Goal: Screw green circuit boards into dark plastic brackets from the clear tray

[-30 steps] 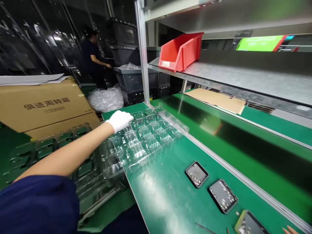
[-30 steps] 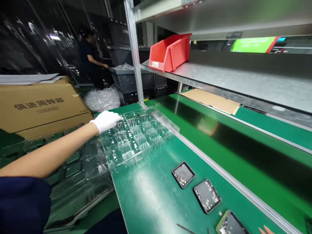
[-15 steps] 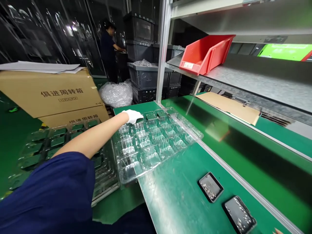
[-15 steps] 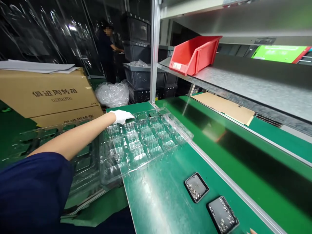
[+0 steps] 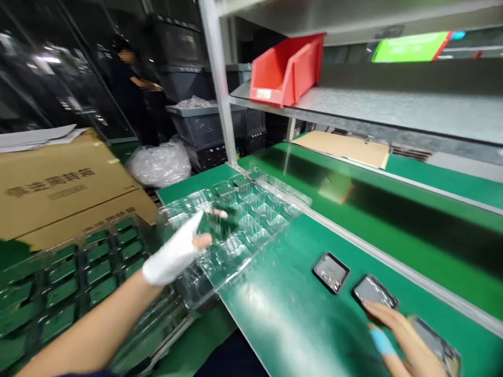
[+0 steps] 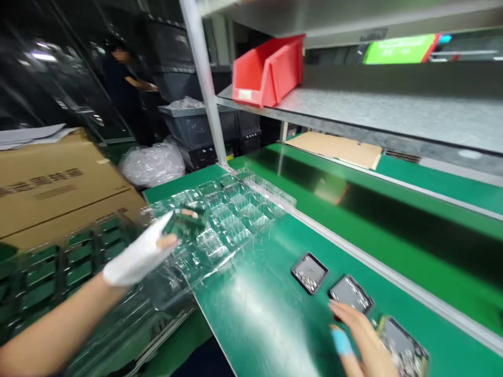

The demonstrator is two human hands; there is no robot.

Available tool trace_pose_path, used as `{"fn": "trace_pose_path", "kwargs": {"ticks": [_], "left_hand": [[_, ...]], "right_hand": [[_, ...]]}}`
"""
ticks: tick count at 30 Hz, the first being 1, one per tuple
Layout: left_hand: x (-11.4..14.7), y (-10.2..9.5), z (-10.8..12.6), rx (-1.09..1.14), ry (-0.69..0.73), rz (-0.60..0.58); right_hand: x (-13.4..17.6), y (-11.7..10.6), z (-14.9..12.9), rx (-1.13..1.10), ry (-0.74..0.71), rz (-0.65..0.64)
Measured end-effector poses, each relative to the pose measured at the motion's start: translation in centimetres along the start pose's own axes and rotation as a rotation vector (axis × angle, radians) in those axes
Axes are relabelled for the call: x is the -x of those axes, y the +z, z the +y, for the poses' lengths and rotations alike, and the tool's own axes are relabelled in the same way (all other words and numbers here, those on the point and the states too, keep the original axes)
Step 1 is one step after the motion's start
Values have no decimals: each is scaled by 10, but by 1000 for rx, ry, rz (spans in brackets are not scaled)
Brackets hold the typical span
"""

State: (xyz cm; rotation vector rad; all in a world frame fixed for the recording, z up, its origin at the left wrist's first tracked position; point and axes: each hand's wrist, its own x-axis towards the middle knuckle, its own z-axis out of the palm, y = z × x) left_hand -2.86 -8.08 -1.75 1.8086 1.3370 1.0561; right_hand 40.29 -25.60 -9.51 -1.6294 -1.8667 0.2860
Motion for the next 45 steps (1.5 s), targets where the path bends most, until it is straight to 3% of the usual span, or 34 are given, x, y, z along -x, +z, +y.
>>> {"fn": "trace_pose_path", "kwargs": {"ticks": [3, 5, 8, 10, 12, 14, 18, 21, 25, 29, 33, 35, 38, 40, 42, 45], "left_hand": [[60, 78, 10, 57, -71, -251], [84, 123, 14, -35, 4, -338], [91, 166, 17, -110, 188, -433], [80, 178, 20, -79, 243, -564], [60, 183, 26, -66, 207, -630], [36, 189, 34, -149, 168, -584], [-8, 220, 50, -594, 370, -542], [-32, 252, 55, -780, 407, -552], [-48, 278, 50, -814, 405, -586], [-54, 279, 47, -809, 425, -599], [-48, 261, 58, -691, 429, -573], [-33, 248, 67, -524, 386, -591], [-1, 227, 79, -61, 190, -648], [20, 215, 84, 115, 91, -645], [37, 203, 83, 86, 127, -649], [53, 190, 77, -70, 376, -649]], "right_hand": [[-9, 33, -62, -389, 107, -238], [-17, 53, -82, -658, 124, -372], [-16, 63, -79, -850, 265, -254], [-8, 54, -68, -776, 329, -172], [2, 40, -59, -556, 300, -180], [10, 29, -54, -295, 193, -262], [15, 35, -55, 37, -14, -425], [18, 44, -56, 125, -56, -374], [21, 41, -51, 89, -30, -254], [22, 37, -45, 26, -23, -201], [22, 38, -39, -23, -12, -125], [21, 35, -38, -71, 9, -39], [22, 29, -40, -156, 21, 85], [22, 25, -43, -208, 15, 127], [22, 21, -46, -262, 23, 155], [21, 16, -54, -372, 88, 217]]}}
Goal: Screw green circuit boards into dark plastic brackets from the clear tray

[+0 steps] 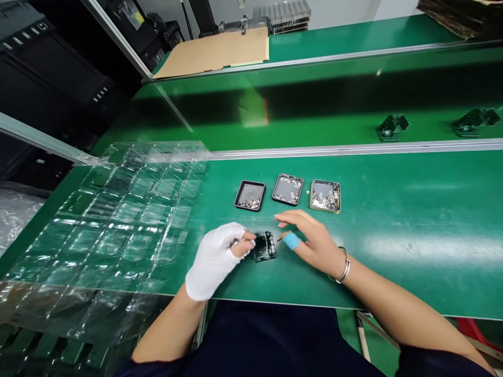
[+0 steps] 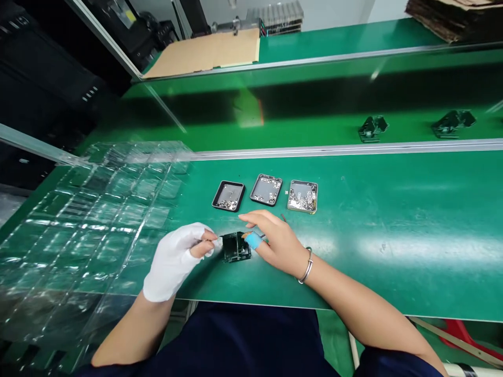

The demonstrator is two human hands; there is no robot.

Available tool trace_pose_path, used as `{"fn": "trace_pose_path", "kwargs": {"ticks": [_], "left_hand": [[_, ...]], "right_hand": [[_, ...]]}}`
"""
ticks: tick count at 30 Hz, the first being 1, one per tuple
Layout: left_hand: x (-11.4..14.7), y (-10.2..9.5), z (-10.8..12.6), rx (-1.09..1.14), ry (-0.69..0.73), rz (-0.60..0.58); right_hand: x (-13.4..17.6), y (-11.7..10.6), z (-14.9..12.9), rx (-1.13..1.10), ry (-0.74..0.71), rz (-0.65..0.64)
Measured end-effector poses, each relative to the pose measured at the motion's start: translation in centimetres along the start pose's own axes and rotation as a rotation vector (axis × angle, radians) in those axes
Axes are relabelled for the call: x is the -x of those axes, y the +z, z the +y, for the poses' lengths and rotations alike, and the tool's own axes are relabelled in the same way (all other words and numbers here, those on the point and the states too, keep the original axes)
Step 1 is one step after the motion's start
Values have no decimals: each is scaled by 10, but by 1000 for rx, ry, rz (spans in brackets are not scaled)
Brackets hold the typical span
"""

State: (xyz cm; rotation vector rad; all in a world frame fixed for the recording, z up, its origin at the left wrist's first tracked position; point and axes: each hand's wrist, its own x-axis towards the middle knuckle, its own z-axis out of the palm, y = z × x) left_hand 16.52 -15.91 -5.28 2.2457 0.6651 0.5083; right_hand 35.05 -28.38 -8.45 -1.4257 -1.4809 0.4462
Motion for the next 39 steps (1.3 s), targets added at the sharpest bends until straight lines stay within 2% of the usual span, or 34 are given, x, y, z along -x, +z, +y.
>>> {"fn": "trace_pose_path", "kwargs": {"ticks": [2, 5, 7, 12, 15, 18, 21, 24, 27, 29, 31, 34, 39], "left_hand": [[11, 2, -2, -196, 190, 32], [22, 8, -2, -410, 464, 73], [26, 12, 0, -491, 552, 54], [33, 14, -2, -564, 579, -22], [36, 17, -3, -586, 605, -10], [39, 21, -3, -567, 618, -7], [38, 22, -4, -505, 625, -38], [33, 19, -12, -326, 542, -8], [27, 21, -24, -188, 239, 44], [23, 29, -31, -150, 59, -30], [21, 39, -34, -94, -38, -100], [21, 49, -33, 6, -69, -69], [22, 49, -26, 91, 14, -62]], "right_hand": [[0, 3, -9, -84, 41, -12], [2, 12, -24, -155, 37, -181], [4, 20, -31, -166, 36, -270], [7, 24, -37, -184, 114, -413], [6, 20, -38, -110, 131, -510], [5, 19, -40, -27, 132, -525], [4, 17, -40, -36, 108, -547], [1, 12, -34, -128, 88, -510], [-3, 8, -24, -119, 127, -291], [-4, 9, -17, -63, 136, -179], [-4, 13, -11, -3, 109, -149], [-4, 21, -7, 92, 62, -130], [-4, 29, -8, 147, -27, -113]]}}
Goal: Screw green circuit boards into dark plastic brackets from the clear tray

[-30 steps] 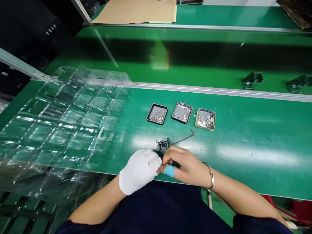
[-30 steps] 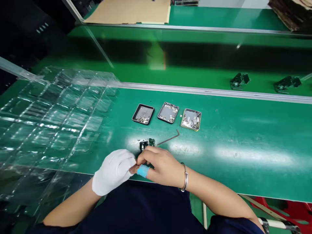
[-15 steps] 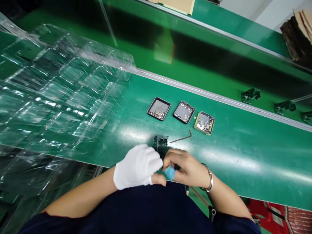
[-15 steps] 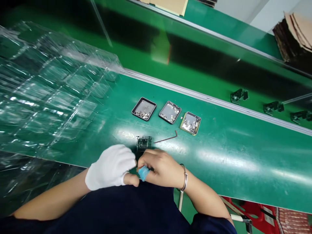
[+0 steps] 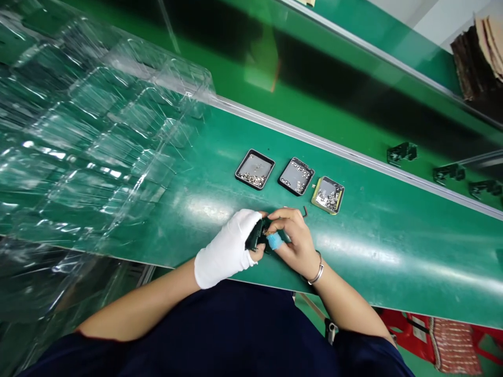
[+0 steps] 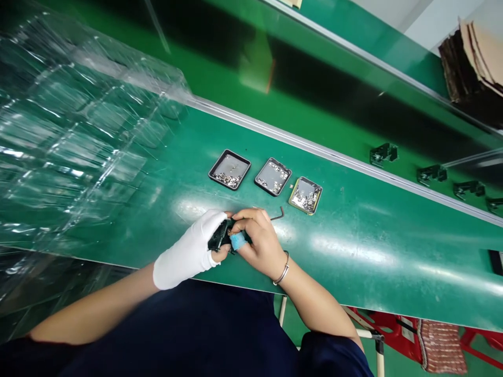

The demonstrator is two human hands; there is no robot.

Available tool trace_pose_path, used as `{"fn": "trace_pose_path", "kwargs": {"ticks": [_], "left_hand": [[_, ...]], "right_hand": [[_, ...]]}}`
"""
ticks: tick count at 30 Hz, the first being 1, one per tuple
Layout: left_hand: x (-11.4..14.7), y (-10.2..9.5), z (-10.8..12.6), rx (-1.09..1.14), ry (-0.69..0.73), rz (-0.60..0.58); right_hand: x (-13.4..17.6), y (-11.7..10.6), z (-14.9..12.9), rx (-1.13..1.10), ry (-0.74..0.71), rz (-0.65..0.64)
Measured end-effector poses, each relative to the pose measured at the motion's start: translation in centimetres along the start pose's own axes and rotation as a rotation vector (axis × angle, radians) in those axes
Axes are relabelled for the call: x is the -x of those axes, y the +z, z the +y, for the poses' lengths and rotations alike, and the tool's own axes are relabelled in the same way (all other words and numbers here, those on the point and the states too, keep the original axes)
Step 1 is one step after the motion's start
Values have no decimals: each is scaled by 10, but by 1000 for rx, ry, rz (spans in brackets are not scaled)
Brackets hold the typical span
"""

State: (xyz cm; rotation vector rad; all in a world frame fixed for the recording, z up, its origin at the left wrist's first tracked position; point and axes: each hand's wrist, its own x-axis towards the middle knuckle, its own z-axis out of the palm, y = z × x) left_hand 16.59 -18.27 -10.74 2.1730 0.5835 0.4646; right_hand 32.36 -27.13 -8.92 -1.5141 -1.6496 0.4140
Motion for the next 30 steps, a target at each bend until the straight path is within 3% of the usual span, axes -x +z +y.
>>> {"fn": "trace_pose_path", "kwargs": {"ticks": [10, 17, 30], "left_hand": [[7, 8, 0, -201, 139, 150], [8, 1, 2, -71, 121, 61], [-8, -6, 5, -380, 238, 151]], "right_hand": [[3, 5, 3, 80, 53, -7], [3, 6, 4, 52, 103, -44], [10, 15, 2, 43, 40, -7]]}}
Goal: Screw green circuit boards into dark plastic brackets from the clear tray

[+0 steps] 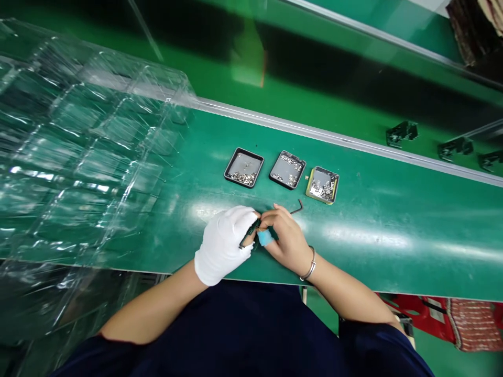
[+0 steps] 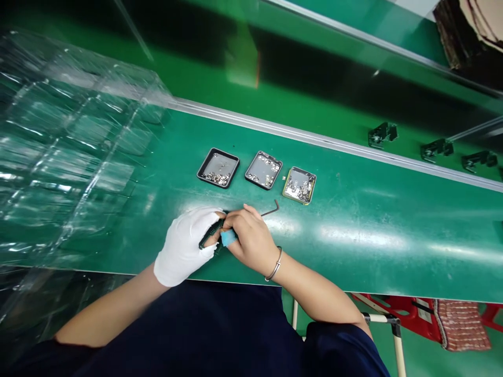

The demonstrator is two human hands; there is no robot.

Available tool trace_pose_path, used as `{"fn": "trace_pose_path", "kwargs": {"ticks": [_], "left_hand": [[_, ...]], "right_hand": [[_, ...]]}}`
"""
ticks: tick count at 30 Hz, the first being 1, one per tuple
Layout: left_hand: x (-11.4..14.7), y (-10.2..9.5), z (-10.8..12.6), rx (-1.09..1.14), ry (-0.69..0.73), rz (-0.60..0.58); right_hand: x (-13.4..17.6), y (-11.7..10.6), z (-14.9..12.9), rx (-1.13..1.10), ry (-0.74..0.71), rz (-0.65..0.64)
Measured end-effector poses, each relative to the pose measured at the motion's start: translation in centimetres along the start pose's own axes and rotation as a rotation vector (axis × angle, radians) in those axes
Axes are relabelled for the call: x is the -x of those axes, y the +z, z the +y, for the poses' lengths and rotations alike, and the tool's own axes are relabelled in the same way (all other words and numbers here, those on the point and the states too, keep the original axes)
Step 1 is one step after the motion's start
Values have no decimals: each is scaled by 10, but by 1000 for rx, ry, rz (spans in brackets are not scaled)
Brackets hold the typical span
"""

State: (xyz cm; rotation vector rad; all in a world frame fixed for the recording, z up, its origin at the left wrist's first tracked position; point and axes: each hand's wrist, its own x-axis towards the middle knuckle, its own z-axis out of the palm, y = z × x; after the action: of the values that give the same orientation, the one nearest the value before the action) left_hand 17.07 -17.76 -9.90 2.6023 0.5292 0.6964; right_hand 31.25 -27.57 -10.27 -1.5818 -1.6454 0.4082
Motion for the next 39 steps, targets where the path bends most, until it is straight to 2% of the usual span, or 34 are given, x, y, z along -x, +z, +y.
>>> {"fn": "trace_pose_path", "kwargs": {"ticks": [4, 7, 11, 14, 16, 18, 21, 25, 27, 29, 31, 33, 36, 39], "left_hand": [[4, 10, 8, -109, -83, 21], [6, 15, 10, -39, -155, -14], [6, 18, 2, 176, -211, -80], [6, 19, -6, 277, -265, -120], [7, 19, -10, 319, -312, -142], [8, 18, -12, 357, -341, -152], [12, 15, -14, 412, -357, -131], [17, 10, -20, 430, -369, -104], [16, 6, -23, 426, -375, -104], [13, 1, -24, 410, -376, -101], [9, -3, -25, 397, -350, -124], [5, -4, -24, 382, -297, -197], [-1, 0, -21, 325, -260, -312], [-3, 6, -15, 286, -296, -306]], "right_hand": [[4, 8, 4, 61, 15, -4], [3, 6, 9, 58, 53, -24], [-15, -23, 25, -7, 98, -12], [-40, -56, 48, 217, 202, 14], [-57, -73, 63, 446, 282, -89], [-72, -79, 73, 642, 311, -236], [-85, -74, 76, 810, 275, -386], [-88, -62, 73, 858, 230, -443], [-86, -62, 75, 828, 229, -417], [-81, -67, 77, 739, 249, -314], [-73, -73, 77, 524, 269, -166], [-62, -76, 72, 190, 262, -60], [-44, -74, 57, -252, 223, -45], [-29, -63, 38, -376, 159, -78]]}}
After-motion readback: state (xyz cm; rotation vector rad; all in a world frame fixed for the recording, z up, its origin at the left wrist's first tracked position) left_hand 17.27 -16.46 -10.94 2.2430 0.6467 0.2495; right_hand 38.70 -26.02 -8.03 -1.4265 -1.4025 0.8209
